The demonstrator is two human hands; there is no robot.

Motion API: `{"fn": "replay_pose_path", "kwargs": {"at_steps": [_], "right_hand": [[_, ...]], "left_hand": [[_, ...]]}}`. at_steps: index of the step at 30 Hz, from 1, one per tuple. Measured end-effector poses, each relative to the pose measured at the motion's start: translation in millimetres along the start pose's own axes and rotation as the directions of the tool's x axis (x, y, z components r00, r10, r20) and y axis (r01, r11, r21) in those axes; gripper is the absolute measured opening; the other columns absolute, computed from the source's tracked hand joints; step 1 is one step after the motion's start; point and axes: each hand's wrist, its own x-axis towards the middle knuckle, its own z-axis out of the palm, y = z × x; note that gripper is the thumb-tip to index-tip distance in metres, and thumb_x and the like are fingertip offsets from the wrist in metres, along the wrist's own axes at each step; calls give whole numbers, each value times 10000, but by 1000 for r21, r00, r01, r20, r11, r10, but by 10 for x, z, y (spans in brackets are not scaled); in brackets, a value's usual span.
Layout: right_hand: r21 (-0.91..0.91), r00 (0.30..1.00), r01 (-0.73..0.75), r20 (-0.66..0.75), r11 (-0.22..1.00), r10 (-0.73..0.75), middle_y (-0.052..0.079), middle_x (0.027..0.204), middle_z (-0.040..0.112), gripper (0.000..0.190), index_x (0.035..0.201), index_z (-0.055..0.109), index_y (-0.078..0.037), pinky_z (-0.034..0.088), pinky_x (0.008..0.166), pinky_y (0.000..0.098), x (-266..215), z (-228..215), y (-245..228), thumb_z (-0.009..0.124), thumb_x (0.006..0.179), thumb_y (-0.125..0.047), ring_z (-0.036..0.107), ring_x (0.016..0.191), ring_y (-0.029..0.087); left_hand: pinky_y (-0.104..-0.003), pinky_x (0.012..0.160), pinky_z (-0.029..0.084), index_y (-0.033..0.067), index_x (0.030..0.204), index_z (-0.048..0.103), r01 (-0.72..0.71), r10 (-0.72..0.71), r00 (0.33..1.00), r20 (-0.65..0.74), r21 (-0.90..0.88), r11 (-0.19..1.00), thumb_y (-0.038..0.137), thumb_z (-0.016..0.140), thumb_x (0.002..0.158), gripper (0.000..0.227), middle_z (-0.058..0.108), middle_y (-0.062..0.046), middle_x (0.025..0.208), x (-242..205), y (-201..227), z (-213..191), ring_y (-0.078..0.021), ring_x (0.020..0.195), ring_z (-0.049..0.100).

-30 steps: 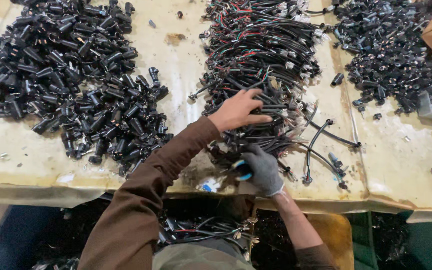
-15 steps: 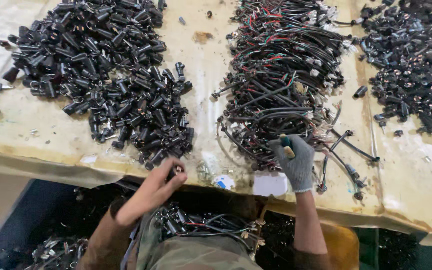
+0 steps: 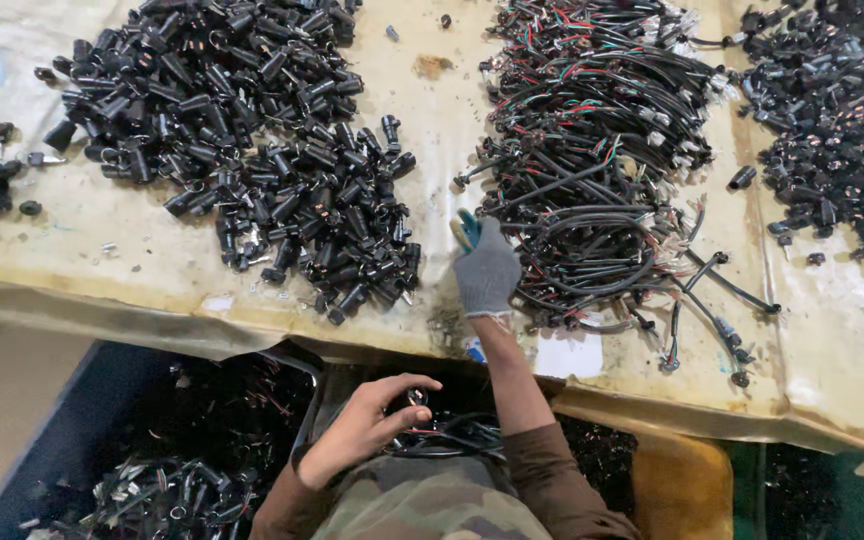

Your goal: The person repeatedly picks up black insulated wires from a table, uses pliers to strip the insulation from the ends, and places the stripped wires into a bin below. The process is continuous and repetitive throughout the clip.

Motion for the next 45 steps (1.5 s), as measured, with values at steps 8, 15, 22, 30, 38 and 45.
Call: {"fn": "replay_pose_path", "kwargs": {"at_steps": [8, 15, 22, 30, 38, 45], "right_hand": [[271, 962, 162, -258, 949, -90, 138, 1001, 730, 238, 1091, 727, -78, 557, 755, 361, -164, -470, 208, 774, 873, -162, 728, 861, 288], [110, 984, 172, 13, 979, -175, 169, 956, 713, 319, 1071, 672, -69, 548, 718, 466, -129, -359, 256, 788, 793, -173, 707, 843, 374], [-93, 981, 147, 140, 985, -133, 121, 910, 732, 198, 1010, 660, -145, 540, 700, 492, 33, 69, 142, 731, 827, -119, 721, 827, 367], [924, 764, 330, -381, 191, 521, 48, 917, 676, 161, 1128, 606, -47, 448, 508, 217, 208, -1450, 174, 719, 1037, -116, 569, 625, 110], [404, 671, 544, 318, 736, -670, 73, 1028, 755, 230, 1061, 731, -107, 575, 812, 340, -85, -1968, 213, 700, 842, -166, 742, 928, 264], [-80, 873, 311, 419, 947, -251, 110, 930, 707, 284, 972, 749, -145, 521, 756, 473, -529, -1101, 299, 811, 695, -160, 656, 890, 349]], "left_hand": [[-309, 698, 520, 131, 1306, 692, 416, -412, 908, 76, -70, 906, 324, 709, 922, 430, 684, -125, 813, 34, 10, 27, -152, 724, 610], [-350, 902, 543, 96, 1247, 693, 200, -199, 978, 69, -9, 980, 309, 721, 912, 398, 770, -119, 1081, 205, 119, 146, -219, 987, 732], [-375, 936, 530, 81, 1261, 685, 92, -94, 991, 94, 19, 996, 294, 715, 932, 393, 752, -146, 1152, 134, 152, 128, -285, 1083, 726], [-312, 757, 521, 137, 1373, 661, 415, -418, 908, 27, -201, 887, 313, 637, 966, 444, 643, -53, 842, 33, -94, 117, -114, 795, 581], [-277, 724, 393, 15, 1125, 638, 197, -255, 962, -100, -396, 897, 315, 551, 1029, 327, 534, -39, 899, 104, -186, 244, -116, 791, 436], [-286, 869, 381, 35, 919, 549, -138, 27, 979, -204, -550, 824, 395, 509, 1009, 373, 501, -50, 924, 68, -337, 288, -167, 894, 470]]}}
